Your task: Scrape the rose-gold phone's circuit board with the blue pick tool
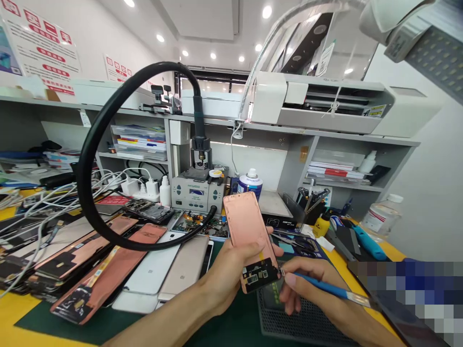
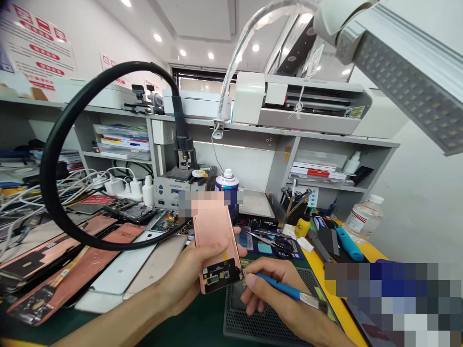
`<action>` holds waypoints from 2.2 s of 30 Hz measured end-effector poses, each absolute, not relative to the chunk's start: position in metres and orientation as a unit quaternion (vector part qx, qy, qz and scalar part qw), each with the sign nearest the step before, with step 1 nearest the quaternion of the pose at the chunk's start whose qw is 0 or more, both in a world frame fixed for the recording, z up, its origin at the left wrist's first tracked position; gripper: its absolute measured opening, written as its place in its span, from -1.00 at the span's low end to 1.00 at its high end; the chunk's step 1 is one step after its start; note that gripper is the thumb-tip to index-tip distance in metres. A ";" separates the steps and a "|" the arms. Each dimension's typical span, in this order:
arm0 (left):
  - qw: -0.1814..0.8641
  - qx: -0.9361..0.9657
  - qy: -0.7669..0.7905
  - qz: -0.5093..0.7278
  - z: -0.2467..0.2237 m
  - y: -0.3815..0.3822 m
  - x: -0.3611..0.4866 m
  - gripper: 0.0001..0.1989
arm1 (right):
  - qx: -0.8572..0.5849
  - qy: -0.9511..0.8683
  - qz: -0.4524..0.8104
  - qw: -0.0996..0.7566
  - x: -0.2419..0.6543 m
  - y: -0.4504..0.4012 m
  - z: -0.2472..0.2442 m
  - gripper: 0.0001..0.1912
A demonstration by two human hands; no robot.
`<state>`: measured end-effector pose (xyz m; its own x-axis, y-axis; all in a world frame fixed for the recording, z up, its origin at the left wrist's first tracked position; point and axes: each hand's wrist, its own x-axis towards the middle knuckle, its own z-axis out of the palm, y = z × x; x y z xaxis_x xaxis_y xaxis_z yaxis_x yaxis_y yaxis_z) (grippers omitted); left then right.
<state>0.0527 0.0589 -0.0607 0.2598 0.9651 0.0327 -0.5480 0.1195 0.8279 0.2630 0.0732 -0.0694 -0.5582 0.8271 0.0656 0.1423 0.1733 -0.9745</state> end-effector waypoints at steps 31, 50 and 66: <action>0.757 0.246 0.208 0.568 -0.064 0.068 0.045 -0.44 | -0.281 -0.822 0.148 0.473 0.212 0.061 -0.069 -0.89; 0.739 0.227 0.301 0.558 -0.064 0.065 0.052 -0.48 | -0.270 -0.846 0.171 0.428 0.216 0.062 -0.081 -0.86; 0.748 0.224 0.319 0.537 -0.070 0.067 0.054 -0.45 | -0.279 -0.848 0.214 0.397 0.218 0.068 -0.082 -0.81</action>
<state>0.0540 0.0674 -0.0699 0.2208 0.9462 -0.2367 -0.6606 0.3236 0.6774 0.2184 0.0684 -0.0823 -0.5299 0.6426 0.5534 0.3039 0.7531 -0.5835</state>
